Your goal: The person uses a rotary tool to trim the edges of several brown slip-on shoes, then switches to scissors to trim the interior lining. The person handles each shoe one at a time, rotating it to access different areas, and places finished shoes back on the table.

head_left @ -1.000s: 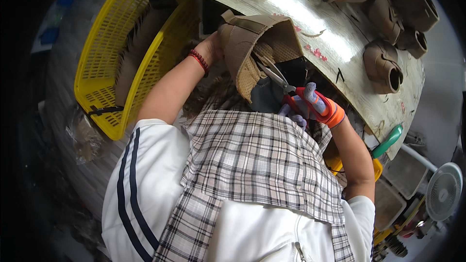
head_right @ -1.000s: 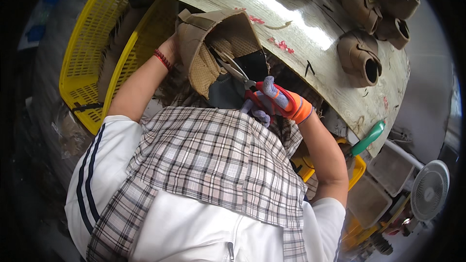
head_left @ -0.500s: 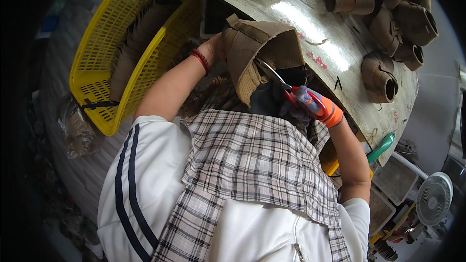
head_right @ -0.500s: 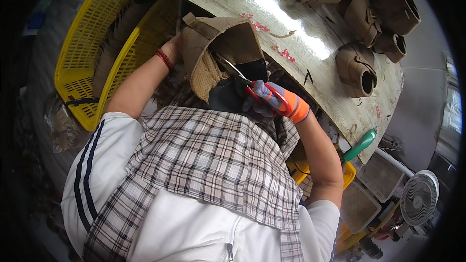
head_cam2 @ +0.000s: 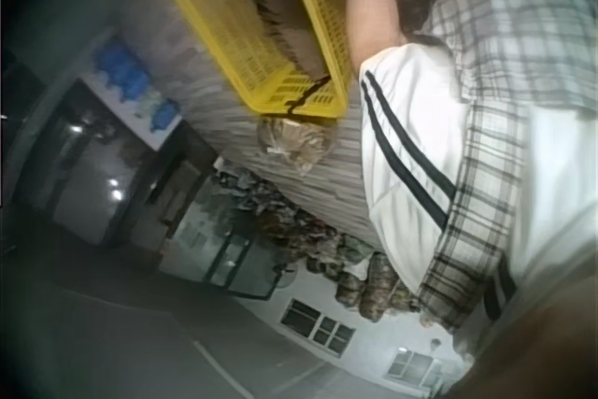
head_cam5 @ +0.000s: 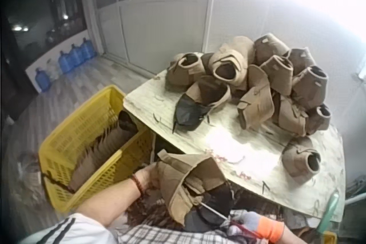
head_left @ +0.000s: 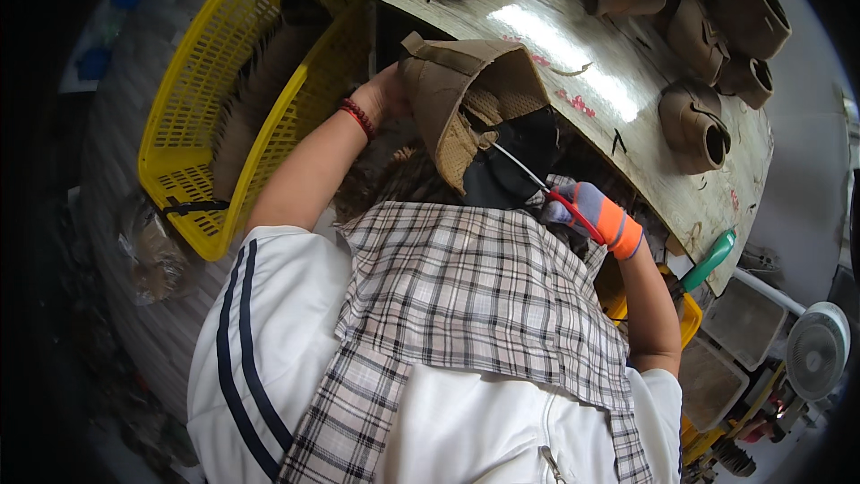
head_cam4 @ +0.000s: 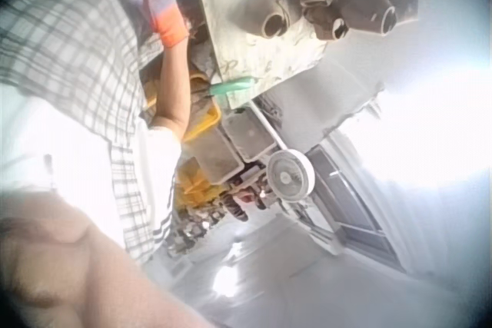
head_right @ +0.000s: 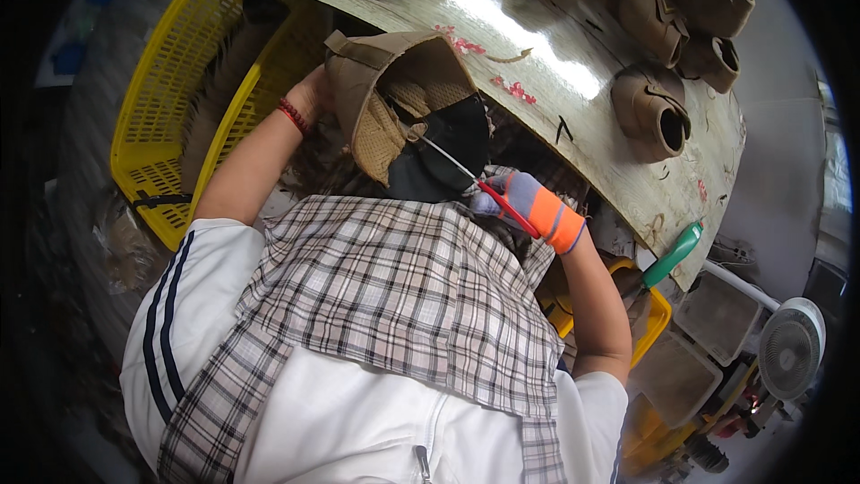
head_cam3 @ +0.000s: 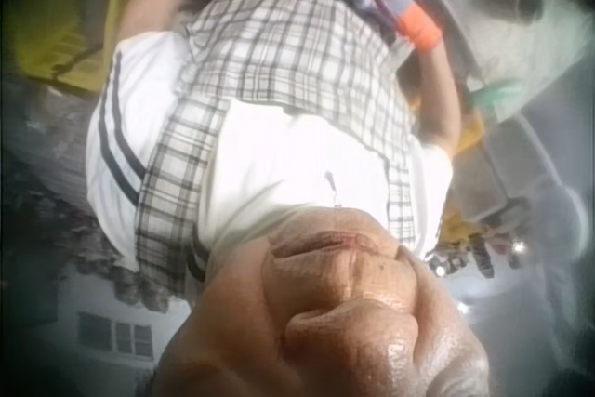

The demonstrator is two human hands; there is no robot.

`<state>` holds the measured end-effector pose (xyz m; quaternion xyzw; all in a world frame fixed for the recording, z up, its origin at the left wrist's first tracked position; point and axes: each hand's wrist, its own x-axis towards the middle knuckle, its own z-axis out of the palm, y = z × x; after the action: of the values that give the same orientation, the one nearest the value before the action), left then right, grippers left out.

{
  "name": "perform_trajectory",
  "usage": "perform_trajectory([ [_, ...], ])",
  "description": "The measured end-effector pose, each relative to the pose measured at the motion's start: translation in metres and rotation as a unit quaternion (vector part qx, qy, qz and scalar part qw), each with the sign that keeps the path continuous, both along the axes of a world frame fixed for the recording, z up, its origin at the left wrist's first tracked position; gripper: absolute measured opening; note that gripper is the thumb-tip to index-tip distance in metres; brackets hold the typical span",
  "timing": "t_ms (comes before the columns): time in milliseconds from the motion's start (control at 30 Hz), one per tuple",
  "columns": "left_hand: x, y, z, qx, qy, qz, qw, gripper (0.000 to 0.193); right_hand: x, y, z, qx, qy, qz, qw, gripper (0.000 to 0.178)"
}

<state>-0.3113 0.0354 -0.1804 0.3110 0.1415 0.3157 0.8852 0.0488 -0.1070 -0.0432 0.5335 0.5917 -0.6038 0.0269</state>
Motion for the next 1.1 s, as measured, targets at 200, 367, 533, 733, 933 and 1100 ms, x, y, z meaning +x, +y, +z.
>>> perform_trajectory([
  [200, 0.011, 0.005, 0.186, 0.342, 0.214, 0.084, 0.911, 0.038, 0.023, -0.052, -0.005, 0.079, 0.132, -0.082, 0.985, 0.059],
  [367, 0.070, 0.027, 0.272, 0.726, 0.324, -0.028, 0.606, 0.028, 0.034, -0.083, -0.041, 0.192, 0.171, -0.116, 0.960, 0.042],
  [533, 0.180, 0.043, 0.327, 0.896, 0.176, 0.093, 0.397, 0.026, 0.036, -0.077, -0.073, 0.278, 0.150, -0.055, 0.947, 0.038],
  [733, 0.344, 0.043, 0.302, 0.971, 0.101, 0.097, 0.193, 0.018, 0.031, -0.075, -0.072, 0.211, 0.226, -0.153, 0.939, 0.057],
  [933, 0.431, 0.037, 0.273, 0.977, 0.112, -0.052, 0.175, 0.011, 0.027, -0.076, -0.102, 0.281, 0.235, -0.130, 0.921, 0.022],
  [1100, 0.422, 0.001, 0.280, 0.981, 0.024, -0.124, 0.150, 0.009, 0.025, -0.083, -0.093, 0.146, 0.347, -0.269, 0.887, 0.031],
])
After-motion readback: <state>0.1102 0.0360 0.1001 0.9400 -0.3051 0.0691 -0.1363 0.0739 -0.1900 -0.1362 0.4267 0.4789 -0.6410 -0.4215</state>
